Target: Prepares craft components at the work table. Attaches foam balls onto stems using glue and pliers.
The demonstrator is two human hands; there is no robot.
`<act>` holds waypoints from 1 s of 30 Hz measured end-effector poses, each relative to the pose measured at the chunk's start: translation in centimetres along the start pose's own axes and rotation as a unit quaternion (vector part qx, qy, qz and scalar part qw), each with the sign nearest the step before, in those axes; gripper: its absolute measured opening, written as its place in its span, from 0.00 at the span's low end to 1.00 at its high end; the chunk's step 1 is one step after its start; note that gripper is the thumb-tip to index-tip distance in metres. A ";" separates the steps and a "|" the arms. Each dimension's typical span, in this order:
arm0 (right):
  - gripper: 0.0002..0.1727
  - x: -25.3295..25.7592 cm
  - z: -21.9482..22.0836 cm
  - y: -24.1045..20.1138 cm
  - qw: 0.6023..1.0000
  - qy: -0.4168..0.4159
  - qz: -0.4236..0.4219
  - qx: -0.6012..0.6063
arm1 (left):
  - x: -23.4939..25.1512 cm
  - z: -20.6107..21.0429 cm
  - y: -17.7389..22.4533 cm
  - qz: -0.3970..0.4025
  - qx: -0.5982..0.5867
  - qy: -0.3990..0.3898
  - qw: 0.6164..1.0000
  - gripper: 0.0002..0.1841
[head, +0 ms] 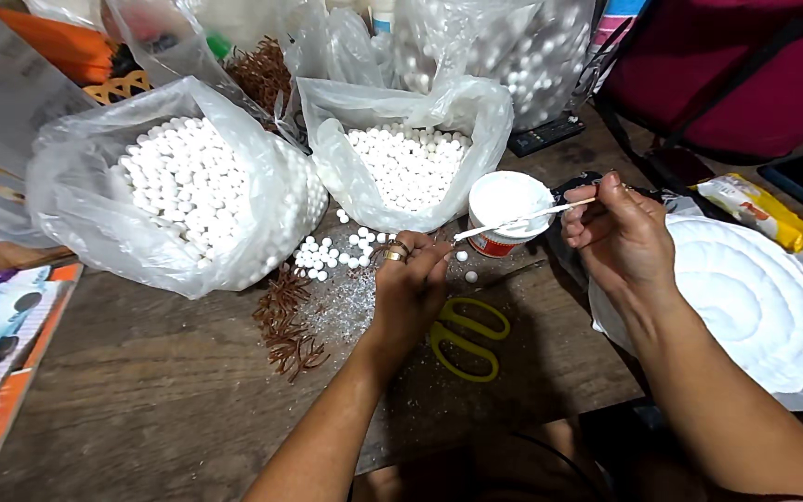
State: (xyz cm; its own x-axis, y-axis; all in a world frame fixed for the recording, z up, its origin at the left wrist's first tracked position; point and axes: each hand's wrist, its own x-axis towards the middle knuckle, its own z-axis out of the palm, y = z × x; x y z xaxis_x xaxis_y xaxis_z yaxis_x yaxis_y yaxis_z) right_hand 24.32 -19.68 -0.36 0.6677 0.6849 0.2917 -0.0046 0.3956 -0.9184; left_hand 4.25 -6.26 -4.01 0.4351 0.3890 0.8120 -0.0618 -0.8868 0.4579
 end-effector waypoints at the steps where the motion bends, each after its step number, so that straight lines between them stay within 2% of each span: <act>1: 0.29 0.0 0.0 0.0 1.000 -0.001 0.000 -0.001 | 0.0 0.0 0.0 0.000 0.002 0.003 1.000 0.07; 15: 0.29 0.0 0.1 0.0 1.000 0.004 0.014 0.019 | 0.2 0.0 -0.2 -0.008 -0.027 0.042 0.999 0.06; 30: 0.29 -0.2 0.1 0.0 1.000 -0.008 0.007 0.007 | 0.1 0.0 -0.2 -0.015 -0.019 0.041 0.999 0.07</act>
State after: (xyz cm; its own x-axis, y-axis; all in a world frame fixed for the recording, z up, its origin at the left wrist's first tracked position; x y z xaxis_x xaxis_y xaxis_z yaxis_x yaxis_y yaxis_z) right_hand 24.08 -19.76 -0.38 0.6549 0.7003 0.2841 -0.0245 0.3954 -0.9182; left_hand 4.35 -6.00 -4.01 0.3626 0.4363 0.8235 -0.0838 -0.8648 0.4951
